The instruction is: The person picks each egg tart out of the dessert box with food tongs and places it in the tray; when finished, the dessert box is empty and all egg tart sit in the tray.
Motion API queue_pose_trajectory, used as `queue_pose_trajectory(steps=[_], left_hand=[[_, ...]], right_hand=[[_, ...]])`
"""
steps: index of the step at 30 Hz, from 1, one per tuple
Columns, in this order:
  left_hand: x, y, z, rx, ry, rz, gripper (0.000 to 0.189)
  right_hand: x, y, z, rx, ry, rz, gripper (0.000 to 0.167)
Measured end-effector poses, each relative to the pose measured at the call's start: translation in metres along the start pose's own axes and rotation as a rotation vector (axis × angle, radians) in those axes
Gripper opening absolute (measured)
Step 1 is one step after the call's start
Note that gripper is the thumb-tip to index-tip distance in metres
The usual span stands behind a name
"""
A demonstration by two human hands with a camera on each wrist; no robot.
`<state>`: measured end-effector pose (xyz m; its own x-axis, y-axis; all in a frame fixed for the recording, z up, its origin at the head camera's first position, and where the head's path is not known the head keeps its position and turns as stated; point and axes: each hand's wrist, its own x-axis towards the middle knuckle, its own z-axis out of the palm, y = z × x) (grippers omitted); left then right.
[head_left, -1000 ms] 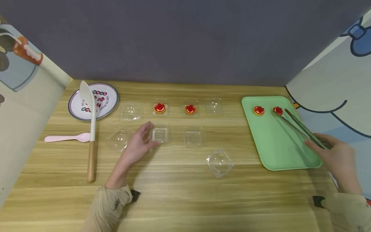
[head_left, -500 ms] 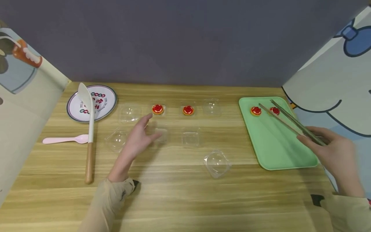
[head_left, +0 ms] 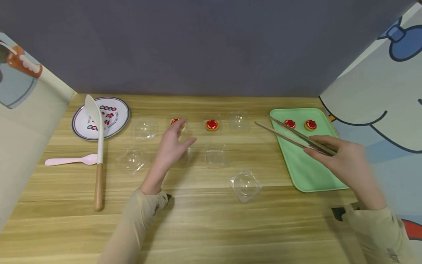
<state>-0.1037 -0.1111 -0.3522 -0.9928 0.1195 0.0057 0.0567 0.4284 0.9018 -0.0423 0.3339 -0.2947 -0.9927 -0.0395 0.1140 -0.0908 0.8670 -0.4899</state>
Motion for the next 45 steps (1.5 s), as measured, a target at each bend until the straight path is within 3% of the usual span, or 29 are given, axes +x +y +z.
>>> queue_pose_trajectory(steps=[5,12,19,25,35,45], left_hand=[[0.015,0.001,0.016,-0.072,-0.012,-0.027,0.072],[0.036,0.000,0.030,0.011,0.006,-0.066,0.072],[0.046,-0.003,0.037,0.065,-0.007,-0.112,0.074],[0.054,-0.004,0.044,0.113,-0.015,-0.091,0.075],[0.057,-0.002,0.049,0.116,-0.054,-0.174,0.076],[0.059,-0.002,0.050,0.161,-0.058,-0.172,0.076]], right_hand=[[0.016,-0.021,0.014,0.021,-0.023,-0.128,0.038],[0.036,-0.053,0.031,0.036,-0.101,-0.207,0.035],[0.058,-0.078,0.050,0.028,-0.166,-0.248,0.031],[0.071,-0.087,0.061,0.005,-0.187,-0.274,0.031],[0.082,-0.096,0.070,-0.036,-0.228,-0.287,0.031],[0.089,-0.101,0.076,-0.024,-0.265,-0.339,0.030]])
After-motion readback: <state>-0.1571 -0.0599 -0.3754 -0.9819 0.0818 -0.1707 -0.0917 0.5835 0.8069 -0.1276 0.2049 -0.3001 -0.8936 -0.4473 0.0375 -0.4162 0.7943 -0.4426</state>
